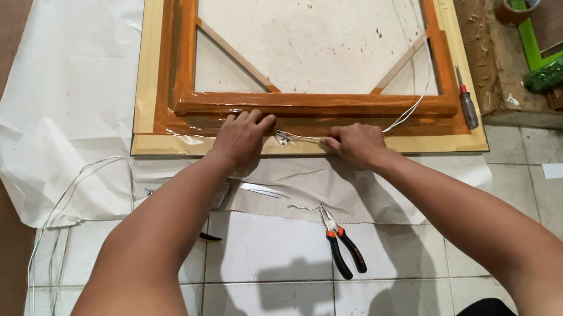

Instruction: The person twists wires together by hand and then uses pliers to secure the wire to a bracket on the back of a large wooden picture frame.

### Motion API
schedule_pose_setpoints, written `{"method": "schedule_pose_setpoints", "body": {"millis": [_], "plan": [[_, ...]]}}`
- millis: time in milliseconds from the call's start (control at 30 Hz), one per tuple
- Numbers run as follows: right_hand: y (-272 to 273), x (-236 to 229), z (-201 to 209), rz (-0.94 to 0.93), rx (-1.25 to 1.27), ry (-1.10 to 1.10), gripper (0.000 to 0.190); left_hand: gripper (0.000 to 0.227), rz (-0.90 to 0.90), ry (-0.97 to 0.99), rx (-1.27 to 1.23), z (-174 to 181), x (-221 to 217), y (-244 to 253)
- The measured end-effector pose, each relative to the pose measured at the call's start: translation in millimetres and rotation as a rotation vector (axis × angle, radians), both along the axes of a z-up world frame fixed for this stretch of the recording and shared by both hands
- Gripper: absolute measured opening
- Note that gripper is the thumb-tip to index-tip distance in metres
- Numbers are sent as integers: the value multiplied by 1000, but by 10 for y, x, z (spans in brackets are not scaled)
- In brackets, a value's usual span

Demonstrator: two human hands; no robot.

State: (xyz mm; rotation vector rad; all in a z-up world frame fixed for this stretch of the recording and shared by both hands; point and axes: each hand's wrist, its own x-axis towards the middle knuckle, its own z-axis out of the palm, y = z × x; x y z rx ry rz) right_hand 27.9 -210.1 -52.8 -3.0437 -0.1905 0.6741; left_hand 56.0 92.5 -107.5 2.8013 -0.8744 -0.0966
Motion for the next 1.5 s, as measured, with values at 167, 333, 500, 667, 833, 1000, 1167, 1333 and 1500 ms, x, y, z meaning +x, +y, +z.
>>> {"method": "schedule_pose_setpoints", "body": {"millis": [167, 333, 500, 667, 833, 1000, 1167, 1333, 1500], "plan": [[160, 100, 4, 13, 144, -65, 48, 36, -134, -282, 29, -25, 63, 20], [276, 174, -131, 65, 247, -204, 36, 25, -183, -403, 56, -109, 239, 6], [17, 174, -159, 230, 304, -474, 27, 16, -242, -437, 113, -215, 311, -22], [-284, 196, -251, 459, 204, -700, 30, 19, -243, -462, 121, -184, 280, 50], [-186, 168, -281, 425, 272, -646, 31, 15, -257, -555, 93, -210, 366, 78], [82, 104, -308, 321, 247, -399, 37, 14, -257, -665, 94, -245, 472, 217], [551, 309, -273, 321, 67, -329, 46, 16, -332, -606, 155, -116, 414, 823], [668, 469, -208, 328, 56, -280, 48, 19, -354, -677, 88, 80, 456, 949], [618, 496, -176, 306, 152, -181, 40, 28, -300, -664, 26, 21, 428, 653]]}}
